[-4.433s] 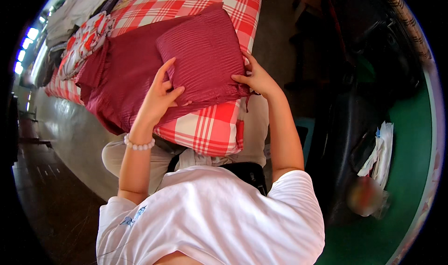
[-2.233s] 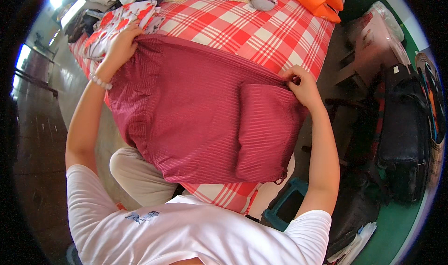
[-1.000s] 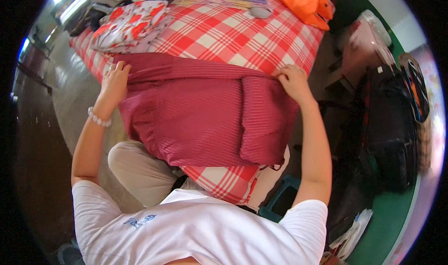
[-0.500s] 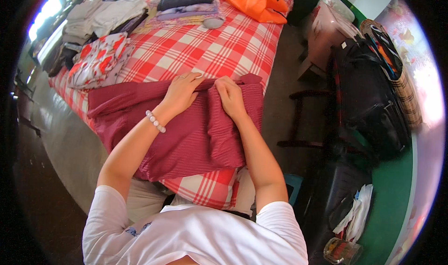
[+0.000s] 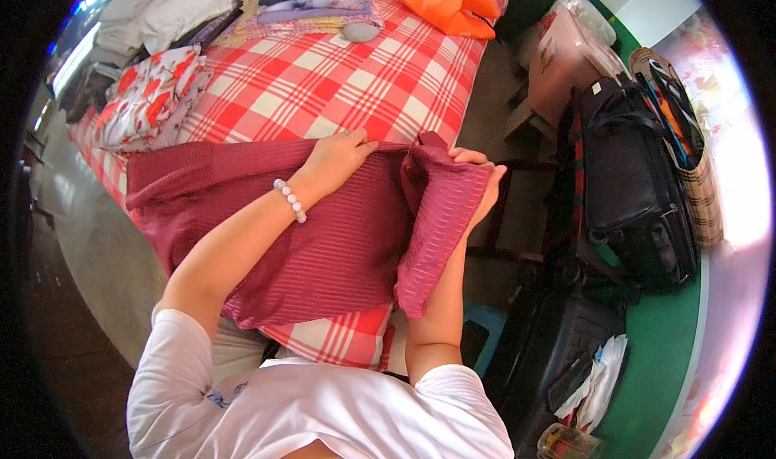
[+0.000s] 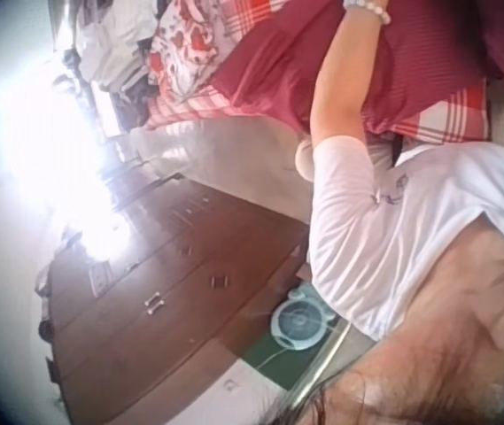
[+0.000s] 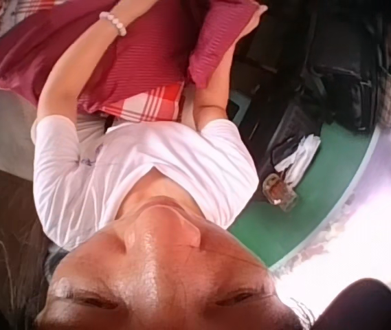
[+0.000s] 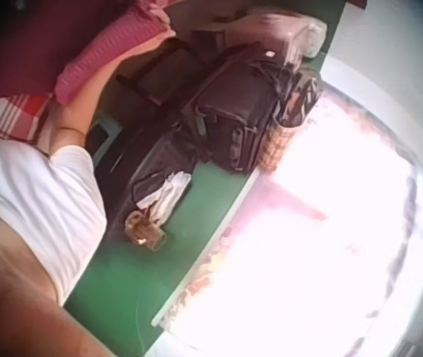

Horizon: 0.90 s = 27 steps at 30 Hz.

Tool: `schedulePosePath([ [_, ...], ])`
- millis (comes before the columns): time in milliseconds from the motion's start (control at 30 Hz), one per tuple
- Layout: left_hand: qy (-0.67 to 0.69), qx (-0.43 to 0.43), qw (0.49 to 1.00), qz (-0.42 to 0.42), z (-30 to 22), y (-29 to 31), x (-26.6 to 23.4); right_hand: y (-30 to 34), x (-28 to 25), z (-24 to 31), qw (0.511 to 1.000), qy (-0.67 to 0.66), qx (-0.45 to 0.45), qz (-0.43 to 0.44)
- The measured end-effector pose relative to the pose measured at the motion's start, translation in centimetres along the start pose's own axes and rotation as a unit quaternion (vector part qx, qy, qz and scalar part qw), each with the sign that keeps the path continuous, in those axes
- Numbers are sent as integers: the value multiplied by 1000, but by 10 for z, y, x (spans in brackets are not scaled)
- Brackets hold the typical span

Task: The person folds a maroon shirt, a pair of dark shorts, and a floral patterned shirt on a bed with a red and white checkered sheet. The person smooths and aligns each item before folding it into a compact stack.

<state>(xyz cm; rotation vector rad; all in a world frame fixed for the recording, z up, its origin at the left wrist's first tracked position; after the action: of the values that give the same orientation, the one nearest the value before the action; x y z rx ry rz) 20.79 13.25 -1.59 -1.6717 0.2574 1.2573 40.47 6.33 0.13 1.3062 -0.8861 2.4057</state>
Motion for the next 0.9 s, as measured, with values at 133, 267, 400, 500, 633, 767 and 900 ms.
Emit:
schedulePosePath([
  [133,-8,23,999,38,-4,3,4,4,-2,16,999,5,-34,-31],
  [267,-3,46,997,66,-7,0,11,-4,-7,-10,999,49,1,10],
  [400,54,-35,993,100,8,1,33,12,25,-64,947,315,33,48],
  [500,229,-116,963,83,30,22,40,28,38,-120,809,544,1,222],
  [633,129,34,973,187,25,41,-28,33,26,-132,723,646,3,244],
  [767,148,-130,975,108,79,82,-108,40,33,-147,603,748,-21,276],
  [900,-17,-168,985,25,137,122,-157,37,32,-152,573,765,-13,294],
])
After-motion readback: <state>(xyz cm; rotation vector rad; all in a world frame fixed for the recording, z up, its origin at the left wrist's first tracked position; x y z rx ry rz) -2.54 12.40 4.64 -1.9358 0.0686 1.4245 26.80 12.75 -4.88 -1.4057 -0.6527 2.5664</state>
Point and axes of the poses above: each hand's wrist, its own y-axis away from the middle knuckle, its own x-axis out of the palm, z = x × y, the point moved 8 cm from there along -y, towards the middle knuckle, and after that the axes turned 8 degrees about -y, right-handed, at the moved point
